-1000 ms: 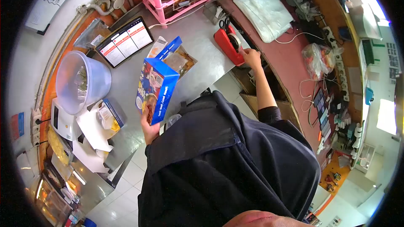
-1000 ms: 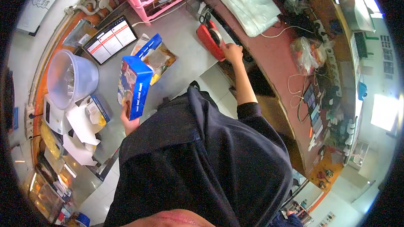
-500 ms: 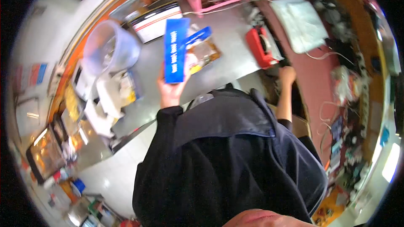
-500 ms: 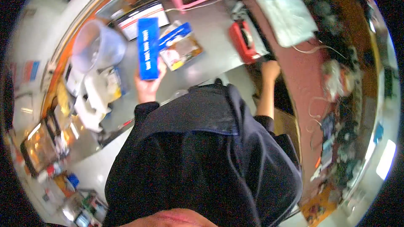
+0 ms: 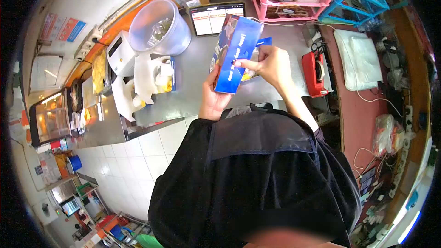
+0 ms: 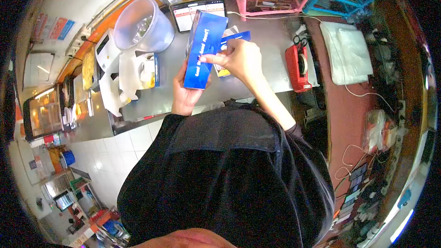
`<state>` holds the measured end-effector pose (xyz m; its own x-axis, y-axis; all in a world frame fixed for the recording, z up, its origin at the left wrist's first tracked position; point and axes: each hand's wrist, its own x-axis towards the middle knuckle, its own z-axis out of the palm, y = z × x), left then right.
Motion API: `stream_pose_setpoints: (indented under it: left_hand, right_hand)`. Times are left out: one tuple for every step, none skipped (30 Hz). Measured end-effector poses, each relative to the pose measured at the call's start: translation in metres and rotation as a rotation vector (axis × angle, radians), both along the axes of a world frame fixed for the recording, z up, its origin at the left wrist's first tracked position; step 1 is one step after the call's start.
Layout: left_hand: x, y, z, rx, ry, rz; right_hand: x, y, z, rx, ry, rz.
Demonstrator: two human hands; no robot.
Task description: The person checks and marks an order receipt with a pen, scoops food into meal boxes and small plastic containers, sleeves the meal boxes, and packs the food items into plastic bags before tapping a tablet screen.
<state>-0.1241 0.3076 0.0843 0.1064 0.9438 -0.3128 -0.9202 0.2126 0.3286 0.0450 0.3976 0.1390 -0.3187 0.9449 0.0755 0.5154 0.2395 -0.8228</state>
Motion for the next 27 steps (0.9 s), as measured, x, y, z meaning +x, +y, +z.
stream_pose_setpoints:
  left_hand:
    - [-0.002, -0.007, 0.001, -0.015, -0.062, -0.011]
    - [-0.004, -0.013, 0.002, -0.026, -0.126, -0.023]
    - [-0.007, -0.018, 0.006, -0.120, -0.563, -0.185]
    - [-0.010, -0.023, 0.002, -0.157, -0.743, -0.309]
    - [-0.016, -0.031, -0.003, -0.112, -0.747, -0.280]
    - [-0.022, -0.039, -0.011, -0.065, -0.754, -0.245]
    - [-0.033, -0.046, -0.023, 0.090, -0.539, -0.121]
    - [-0.047, -0.047, -0.029, 0.097, -0.490, -0.051]
    - [-0.074, -0.050, -0.066, 0.177, -0.157, 0.022]
    - [-0.087, -0.046, -0.079, 0.030, 0.083, 0.212]
    - [-0.110, -0.039, -0.120, -0.114, 0.306, 0.202]
    - [-0.122, -0.029, -0.142, -0.124, 0.456, 0.154]
    - [-0.121, -0.018, -0.160, -0.162, 0.624, 0.268]
    - [-0.120, -0.010, -0.175, -0.196, 0.792, 0.387]
    - [-0.125, -0.006, -0.187, -0.199, 0.883, 0.393]
    - [-0.130, 0.000, -0.199, -0.196, 0.973, 0.402]
    - [-0.134, 0.006, -0.208, -0.197, 1.063, 0.408]
    - [-0.141, 0.013, -0.216, -0.200, 1.172, 0.392]
    - [-0.149, 0.018, -0.224, -0.207, 1.280, 0.375]
    - [-0.154, 0.020, -0.229, -0.217, 1.389, 0.354]
    - [-0.150, 0.020, -0.211, -0.521, 1.887, 0.191]
    - [-0.142, 0.018, -0.193, -0.565, 2.023, 0.246]
    - [-0.123, 0.023, -0.162, -0.602, 2.159, 0.308]
    - [-0.102, 0.032, -0.148, -0.640, 2.290, 0.375]
    - [-0.082, 0.040, -0.156, -0.314, 2.235, 0.425]
    - [-0.060, 0.048, -0.164, 0.002, 2.150, 0.470]
    - [-0.033, 0.060, -0.160, 0.110, 2.048, 0.481]
  right_hand:
    - [0.002, 0.001, -0.011, -0.036, 0.145, 0.098]
    - [0.000, 0.002, -0.025, -0.070, 0.288, 0.195]
    - [-0.007, 0.004, -0.050, -0.010, 0.445, 0.314]
    - [-0.017, 0.004, -0.069, 0.124, 0.545, 0.283]
    - [-0.017, 0.008, -0.079, -0.002, 0.332, 0.214]
    - [-0.014, 0.016, -0.090, -0.126, 0.114, 0.149]
    - [-0.002, 0.031, -0.125, -0.018, -0.126, 0.021]
    - [0.019, 0.041, -0.154, 0.086, -0.361, -0.109]
    - [0.039, 0.047, -0.155, -0.012, -0.360, -0.193]
    - [0.051, 0.056, -0.154, -0.101, -0.357, -0.275]
    - [0.050, 0.061, -0.165, -0.002, -0.285, -0.260]
    - [0.046, 0.065, -0.189, 0.086, -0.214, -0.247]
    - [0.044, 0.070, -0.206, 0.188, -0.138, -0.232]
    - [0.035, 0.071, -0.212, 0.232, -0.125, -0.253]
    - [0.019, 0.069, -0.216, 0.273, -0.110, -0.278]
    - [0.004, 0.072, -0.218, 0.321, -0.093, -0.303]
    - [-0.004, 0.075, -0.220, 0.266, -0.044, -0.353]
    - [-0.009, 0.078, -0.224, 0.283, -0.016, -0.393]
    - [-0.013, 0.081, -0.228, 0.297, 0.010, -0.430]
    - [-0.015, 0.083, -0.233, 0.309, 0.037, -0.467]
    - [-0.014, 0.083, -0.236, 0.292, 0.034, -0.442]
    - [-0.009, 0.082, -0.238, 0.276, 0.032, -0.421]
    - [-0.008, 0.084, -0.239, 0.265, 0.032, -0.403]
    - [-0.007, 0.086, -0.239, 0.292, 0.022, -0.392]
    - [-0.004, 0.082, -0.240, 0.315, 0.008, -0.379]
    - [-0.002, 0.080, -0.242, 0.337, -0.005, -0.367]
    - [0.001, 0.079, -0.246, 0.320, 0.006, -0.365]
